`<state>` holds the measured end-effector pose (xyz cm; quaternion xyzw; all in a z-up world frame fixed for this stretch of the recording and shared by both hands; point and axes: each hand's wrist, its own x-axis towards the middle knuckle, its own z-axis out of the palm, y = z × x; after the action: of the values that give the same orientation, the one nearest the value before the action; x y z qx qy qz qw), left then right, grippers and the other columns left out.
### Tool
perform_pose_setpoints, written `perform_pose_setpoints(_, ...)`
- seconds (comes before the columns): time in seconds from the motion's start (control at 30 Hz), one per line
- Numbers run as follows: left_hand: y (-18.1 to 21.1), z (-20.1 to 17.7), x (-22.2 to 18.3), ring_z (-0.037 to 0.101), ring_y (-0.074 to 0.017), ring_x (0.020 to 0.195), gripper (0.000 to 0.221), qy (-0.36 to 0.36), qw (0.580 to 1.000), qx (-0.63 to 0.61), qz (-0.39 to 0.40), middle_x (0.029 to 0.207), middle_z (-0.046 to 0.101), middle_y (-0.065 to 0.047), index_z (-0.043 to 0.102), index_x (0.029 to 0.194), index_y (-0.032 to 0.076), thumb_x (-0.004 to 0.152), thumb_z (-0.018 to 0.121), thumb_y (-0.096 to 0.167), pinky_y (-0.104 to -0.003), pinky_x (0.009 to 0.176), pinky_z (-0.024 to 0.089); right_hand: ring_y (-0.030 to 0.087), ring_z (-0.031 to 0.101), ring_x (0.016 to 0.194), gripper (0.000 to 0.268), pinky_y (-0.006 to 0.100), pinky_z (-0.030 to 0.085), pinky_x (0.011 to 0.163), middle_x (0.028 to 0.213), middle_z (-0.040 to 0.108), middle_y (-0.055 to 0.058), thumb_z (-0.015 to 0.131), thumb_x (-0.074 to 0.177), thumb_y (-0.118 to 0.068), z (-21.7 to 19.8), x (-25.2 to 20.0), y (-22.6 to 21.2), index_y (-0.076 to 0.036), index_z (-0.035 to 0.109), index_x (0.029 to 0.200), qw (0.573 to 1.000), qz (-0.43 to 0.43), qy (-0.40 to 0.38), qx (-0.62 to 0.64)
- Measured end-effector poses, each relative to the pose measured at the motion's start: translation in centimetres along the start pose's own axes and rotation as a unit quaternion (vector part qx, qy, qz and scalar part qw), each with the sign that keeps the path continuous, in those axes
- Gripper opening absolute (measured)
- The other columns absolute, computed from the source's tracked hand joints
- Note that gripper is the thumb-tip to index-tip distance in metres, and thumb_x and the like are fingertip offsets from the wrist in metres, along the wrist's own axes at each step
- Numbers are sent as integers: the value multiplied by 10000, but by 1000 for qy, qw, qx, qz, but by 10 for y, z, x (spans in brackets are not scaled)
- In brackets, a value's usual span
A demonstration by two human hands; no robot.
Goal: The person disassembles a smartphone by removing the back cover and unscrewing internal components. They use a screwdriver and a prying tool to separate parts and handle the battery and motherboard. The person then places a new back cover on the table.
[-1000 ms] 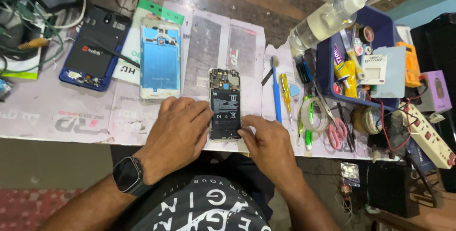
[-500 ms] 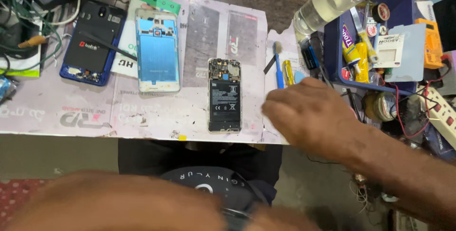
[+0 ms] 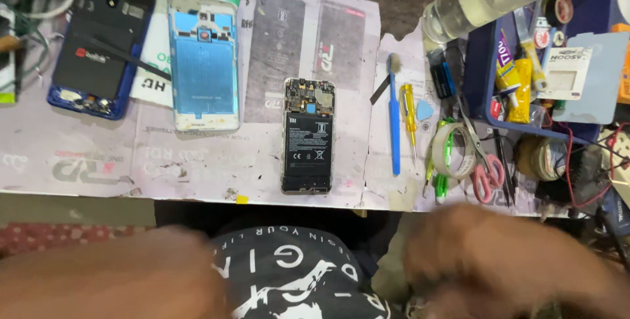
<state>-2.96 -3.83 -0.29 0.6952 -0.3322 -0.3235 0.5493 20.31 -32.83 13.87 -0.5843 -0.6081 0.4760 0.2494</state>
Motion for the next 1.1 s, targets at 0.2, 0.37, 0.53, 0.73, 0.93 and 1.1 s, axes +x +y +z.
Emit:
perform_pose_setpoints(0.2, -32, 20, -68, 609, -290, 632, 361, -113, 994, -8, -13, 670, 556, -131, 567, 698, 28, 933, 707, 265, -422, 565, 420, 233, 616, 711, 249, 369, 467, 667, 776, 630, 51, 641, 996, -241, 23, -20, 40, -84, 602, 806, 908, -78, -233, 338)
perform_pose_setpoints(0.37, -37, 18, -106, 600, -287, 593, 413, -109, 994, -5, -4, 632, 532, -139, 544, 667, 17, 952, 702, 271, -417, 526, 407, 238, 563, 656, 354, 378, 421, 632, 698, 577, 60, 593, 1059, -261, 29, -18, 55, -80, 565, 756, 868, -96, -264, 409)
perform_pose_setpoints(0.53, -4, -27, -111, 564, -278, 567, 386, 74, 985, -59, -143, 628, 531, -120, 600, 675, 24, 927, 749, 275, -419, 510, 387, 221, 582, 610, 378, 376, 438, 610, 666, 609, 66, 615, 1079, -265, 35, 1, 51, -72, 606, 754, 932, -75, -47, 353)
perform_pose_setpoints(0.73, 31, -53, -43, 690, -194, 674, 237, 306, 894, 210, -250, 799, 735, 1, 711, 889, 161, 824, 757, 384, -392, 618, 522, 208, 694, 630, 193, 340, 536, 567, 809, 734, 57, 782, 855, -214, 36, 42, 45, -51, 710, 929, 950, 160, 262, -55)
perform_pose_setpoints(0.93, 31, -55, 13, 622, -298, 899, 452, 415, 806, 359, -220, 969, 679, -108, 678, 1031, 33, 759, 775, 380, -480, 783, 408, 290, 695, 750, 408, 390, 545, 634, 900, 710, 116, 802, 829, -201, 52, 81, 52, -28, 662, 1172, 924, 163, 306, -159)
perform_pose_setpoints(1.1, 30, -53, 25, 585, -291, 924, 516, 417, 808, 354, -220, 987, 650, -91, 697, 1125, 44, 761, 775, 400, -480, 834, 391, 307, 674, 721, 415, 401, 529, 607, 869, 681, 125, 818, 827, -223, 59, 93, 51, -44, 674, 1173, 920, 154, 312, -177)
